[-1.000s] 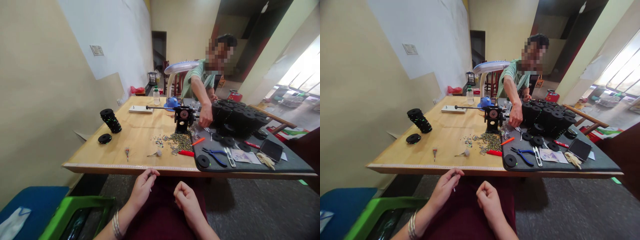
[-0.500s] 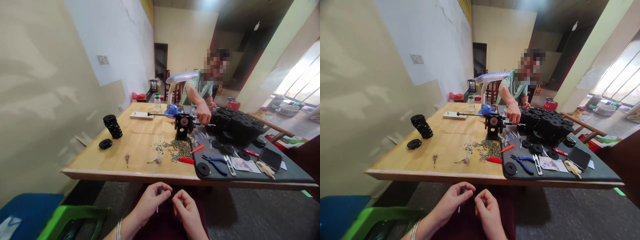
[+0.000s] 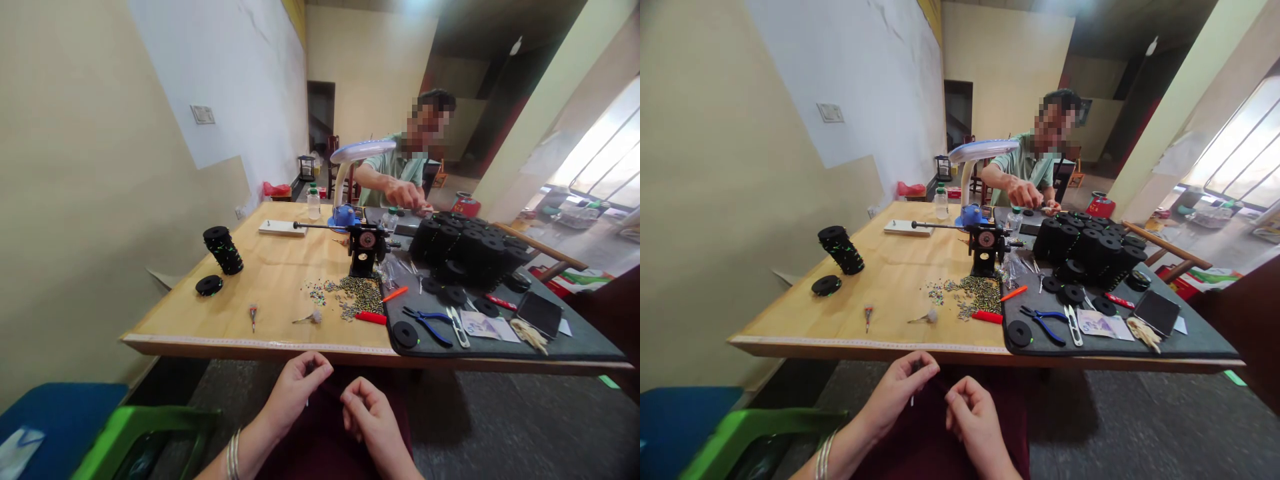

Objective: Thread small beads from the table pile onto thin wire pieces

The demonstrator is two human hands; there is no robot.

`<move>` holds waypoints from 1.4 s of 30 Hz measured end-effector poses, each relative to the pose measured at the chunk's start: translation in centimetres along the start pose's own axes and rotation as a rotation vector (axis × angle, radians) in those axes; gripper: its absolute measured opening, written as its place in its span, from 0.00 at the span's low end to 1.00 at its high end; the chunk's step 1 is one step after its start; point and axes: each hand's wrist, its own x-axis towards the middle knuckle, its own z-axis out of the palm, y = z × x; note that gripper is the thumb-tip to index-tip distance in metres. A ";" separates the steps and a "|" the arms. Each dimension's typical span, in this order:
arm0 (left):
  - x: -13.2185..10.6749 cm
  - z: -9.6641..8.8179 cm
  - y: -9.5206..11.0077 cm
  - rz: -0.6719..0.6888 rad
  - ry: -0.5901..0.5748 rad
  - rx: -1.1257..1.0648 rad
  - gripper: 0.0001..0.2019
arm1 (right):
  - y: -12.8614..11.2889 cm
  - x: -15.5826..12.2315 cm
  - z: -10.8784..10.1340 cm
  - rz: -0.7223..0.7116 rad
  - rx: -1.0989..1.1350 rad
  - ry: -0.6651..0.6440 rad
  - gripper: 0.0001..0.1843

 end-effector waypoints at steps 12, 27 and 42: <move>0.3 0.0 0.8 0.070 -0.080 0.130 0.11 | -1.2 0.5 -0.6 0.006 0.164 -0.008 0.24; 1.4 -0.3 2.2 0.266 -0.170 0.496 0.10 | -2.8 2.3 0.5 -0.112 -0.100 -0.071 0.17; 4.5 -6.9 4.1 0.361 0.113 0.974 0.18 | -0.7 2.2 -0.1 -0.168 -0.072 0.042 0.22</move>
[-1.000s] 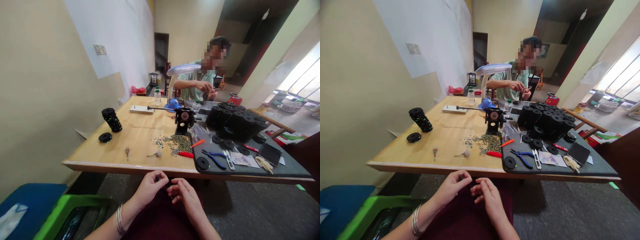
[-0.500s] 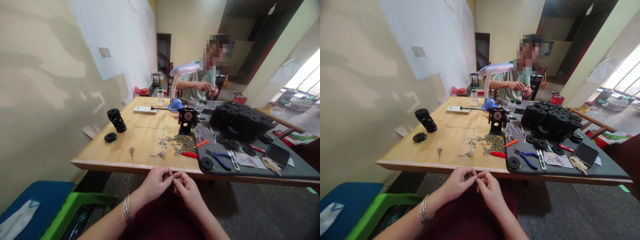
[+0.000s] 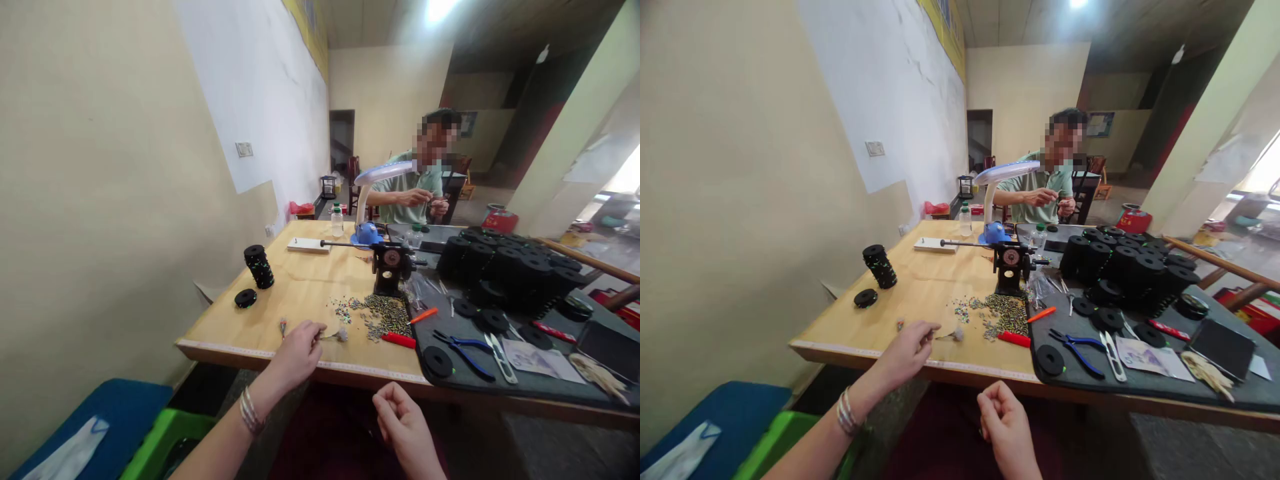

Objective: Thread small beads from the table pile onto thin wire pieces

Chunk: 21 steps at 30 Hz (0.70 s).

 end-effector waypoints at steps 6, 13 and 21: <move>4.2 0.2 -2.5 -0.097 -0.009 0.168 0.21 | -0.4 -0.3 0.4 0.090 0.072 -0.009 0.26; 4.6 -2.2 -3.7 -0.160 0.101 0.203 0.25 | -0.2 -0.7 0.3 0.137 0.070 -0.008 0.29; 1.8 -3.8 -5.3 -0.485 0.211 0.342 0.14 | 0.1 -0.6 0.6 0.137 0.060 -0.050 0.29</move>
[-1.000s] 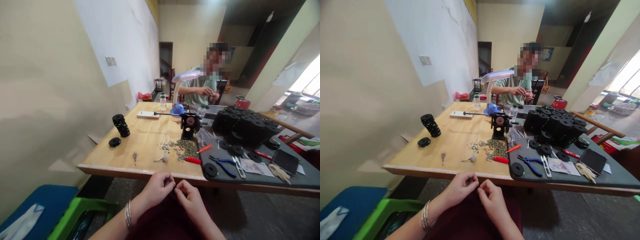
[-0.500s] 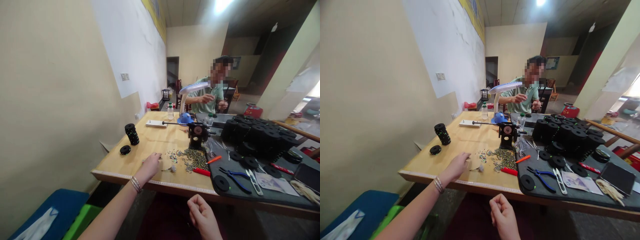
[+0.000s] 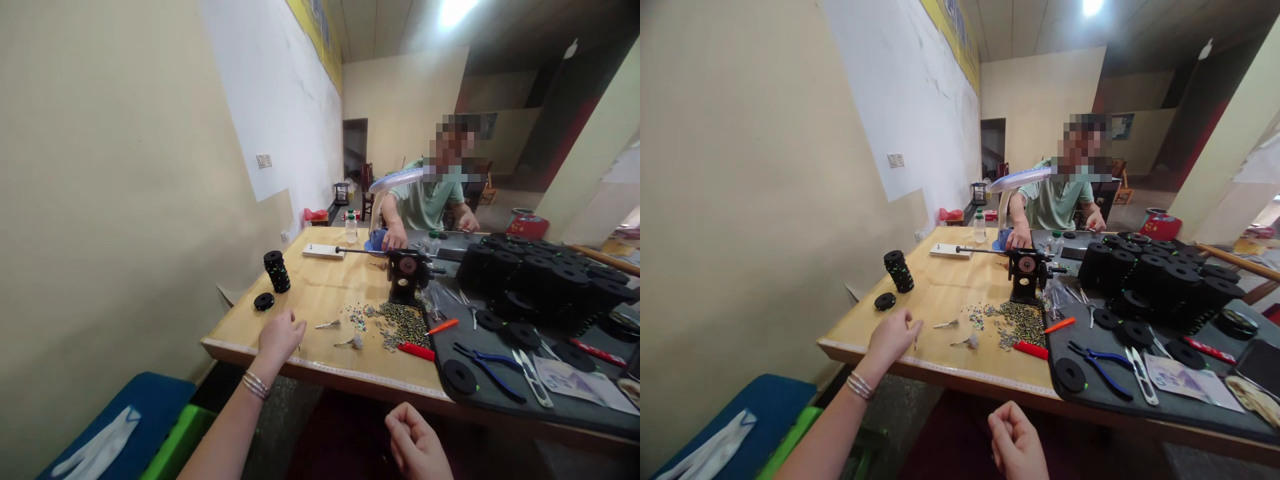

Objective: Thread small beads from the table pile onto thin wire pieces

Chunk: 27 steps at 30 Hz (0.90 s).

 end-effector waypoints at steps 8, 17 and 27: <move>-0.5 2.9 -0.8 -0.072 -0.058 -0.125 0.08 | 0.6 0.1 -0.3 0.008 0.036 0.012 0.28; -6.9 2.9 0.2 0.063 -0.314 -0.754 0.10 | 0.4 -0.3 0.3 -0.029 0.069 0.040 0.25; -14.3 5.5 5.2 -0.149 -0.711 -1.400 0.14 | -1.2 -1.2 1.7 -0.005 0.067 0.058 0.24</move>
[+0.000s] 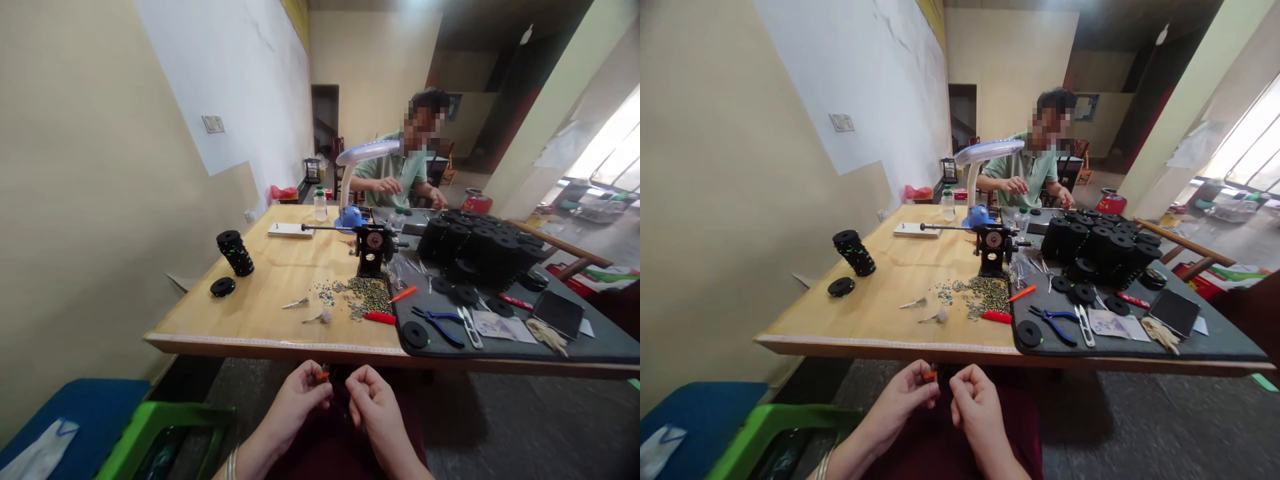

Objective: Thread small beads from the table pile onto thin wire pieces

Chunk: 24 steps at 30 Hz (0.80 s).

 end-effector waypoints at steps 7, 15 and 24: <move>0.1 0.9 -1.0 -0.035 -0.008 0.018 0.15 | 0.5 0.5 0.0 0.015 -0.074 -0.003 0.22; 0.2 1.4 -1.3 0.010 -0.031 0.110 0.15 | 1.3 0.7 -0.4 -0.047 -0.130 -0.018 0.19; 0.1 1.6 -1.9 0.037 -0.012 0.151 0.13 | 2.0 0.8 -0.5 -0.087 -0.192 0.000 0.18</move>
